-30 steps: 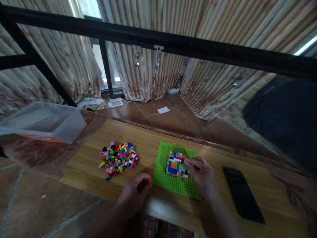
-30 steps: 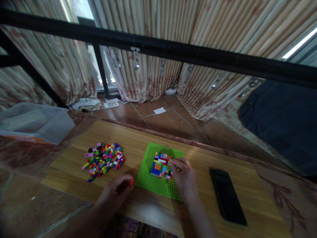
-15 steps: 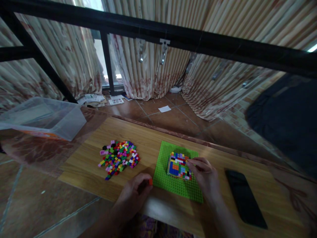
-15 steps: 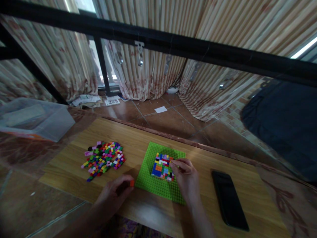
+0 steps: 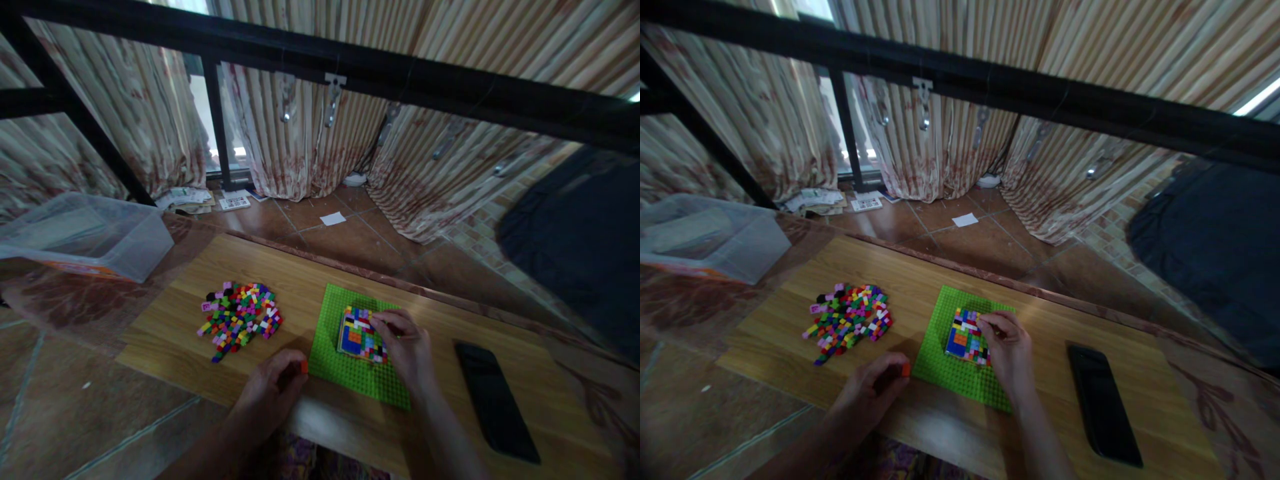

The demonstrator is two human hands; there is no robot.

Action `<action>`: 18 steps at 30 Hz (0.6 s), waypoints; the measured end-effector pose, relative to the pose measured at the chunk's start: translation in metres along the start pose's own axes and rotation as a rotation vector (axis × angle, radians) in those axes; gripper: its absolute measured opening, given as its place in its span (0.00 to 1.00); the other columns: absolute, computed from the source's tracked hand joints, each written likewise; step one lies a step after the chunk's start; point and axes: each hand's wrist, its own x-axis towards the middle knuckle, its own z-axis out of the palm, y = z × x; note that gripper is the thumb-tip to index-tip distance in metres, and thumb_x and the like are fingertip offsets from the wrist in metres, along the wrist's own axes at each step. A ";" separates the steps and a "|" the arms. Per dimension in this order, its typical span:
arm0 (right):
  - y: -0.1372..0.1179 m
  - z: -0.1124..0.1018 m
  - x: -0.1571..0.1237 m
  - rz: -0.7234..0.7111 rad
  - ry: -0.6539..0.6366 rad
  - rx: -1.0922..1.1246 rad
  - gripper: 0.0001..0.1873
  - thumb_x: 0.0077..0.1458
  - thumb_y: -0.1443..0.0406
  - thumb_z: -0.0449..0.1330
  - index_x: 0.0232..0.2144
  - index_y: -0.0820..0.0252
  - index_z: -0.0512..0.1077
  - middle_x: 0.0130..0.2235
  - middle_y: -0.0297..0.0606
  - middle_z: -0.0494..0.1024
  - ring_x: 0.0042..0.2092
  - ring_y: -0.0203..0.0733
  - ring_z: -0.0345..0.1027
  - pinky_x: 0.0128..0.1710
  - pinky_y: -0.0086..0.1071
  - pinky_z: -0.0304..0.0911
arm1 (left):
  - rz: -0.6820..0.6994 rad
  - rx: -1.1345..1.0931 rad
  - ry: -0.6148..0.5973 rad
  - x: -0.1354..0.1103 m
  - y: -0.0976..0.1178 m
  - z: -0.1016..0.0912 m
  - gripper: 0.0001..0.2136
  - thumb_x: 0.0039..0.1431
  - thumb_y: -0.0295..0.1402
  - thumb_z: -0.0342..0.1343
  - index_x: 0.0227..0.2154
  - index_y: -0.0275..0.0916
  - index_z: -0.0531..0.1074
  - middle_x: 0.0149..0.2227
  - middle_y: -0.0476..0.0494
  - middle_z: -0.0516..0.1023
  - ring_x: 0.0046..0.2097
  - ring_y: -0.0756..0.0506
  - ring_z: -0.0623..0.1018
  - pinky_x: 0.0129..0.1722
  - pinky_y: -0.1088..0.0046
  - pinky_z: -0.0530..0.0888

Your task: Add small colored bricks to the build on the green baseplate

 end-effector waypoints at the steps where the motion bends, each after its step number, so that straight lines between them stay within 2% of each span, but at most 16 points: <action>1: 0.001 0.001 0.002 0.011 -0.005 0.016 0.12 0.49 0.55 0.63 0.28 0.56 0.79 0.36 0.38 0.75 0.36 0.39 0.70 0.34 0.31 0.66 | 0.003 0.000 0.002 0.000 -0.001 0.000 0.04 0.58 0.29 0.52 0.36 0.41 0.70 0.33 0.50 0.75 0.34 0.51 0.74 0.35 0.78 0.70; 6: 0.006 0.000 0.009 0.063 -0.002 0.040 0.13 0.44 0.54 0.66 0.25 0.58 0.78 0.30 0.36 0.76 0.29 0.36 0.66 0.27 0.29 0.62 | -0.001 0.007 0.004 0.001 0.001 0.000 0.04 0.58 0.30 0.52 0.36 0.41 0.70 0.33 0.51 0.75 0.33 0.51 0.74 0.34 0.78 0.70; 10: 0.008 -0.003 0.016 0.204 -0.029 0.124 0.20 0.36 0.52 0.70 0.28 0.60 0.77 0.26 0.36 0.76 0.25 0.35 0.65 0.23 0.29 0.62 | 0.006 0.011 0.001 0.001 0.004 -0.001 0.04 0.58 0.29 0.52 0.36 0.41 0.70 0.32 0.51 0.75 0.33 0.51 0.74 0.33 0.79 0.70; 14: 0.009 -0.007 0.026 0.297 -0.177 0.215 0.26 0.31 0.52 0.72 0.33 0.61 0.78 0.29 0.40 0.80 0.26 0.38 0.70 0.25 0.32 0.67 | 0.012 0.019 0.017 0.000 0.003 0.000 0.05 0.58 0.29 0.52 0.36 0.42 0.70 0.33 0.50 0.76 0.34 0.51 0.75 0.35 0.78 0.71; 18: 0.005 -0.010 0.032 0.219 -0.280 0.173 0.23 0.34 0.51 0.70 0.30 0.60 0.79 0.27 0.40 0.80 0.26 0.40 0.72 0.25 0.33 0.68 | 0.016 0.004 0.016 0.000 0.001 0.001 0.06 0.58 0.29 0.53 0.38 0.42 0.70 0.35 0.50 0.76 0.35 0.51 0.75 0.35 0.78 0.71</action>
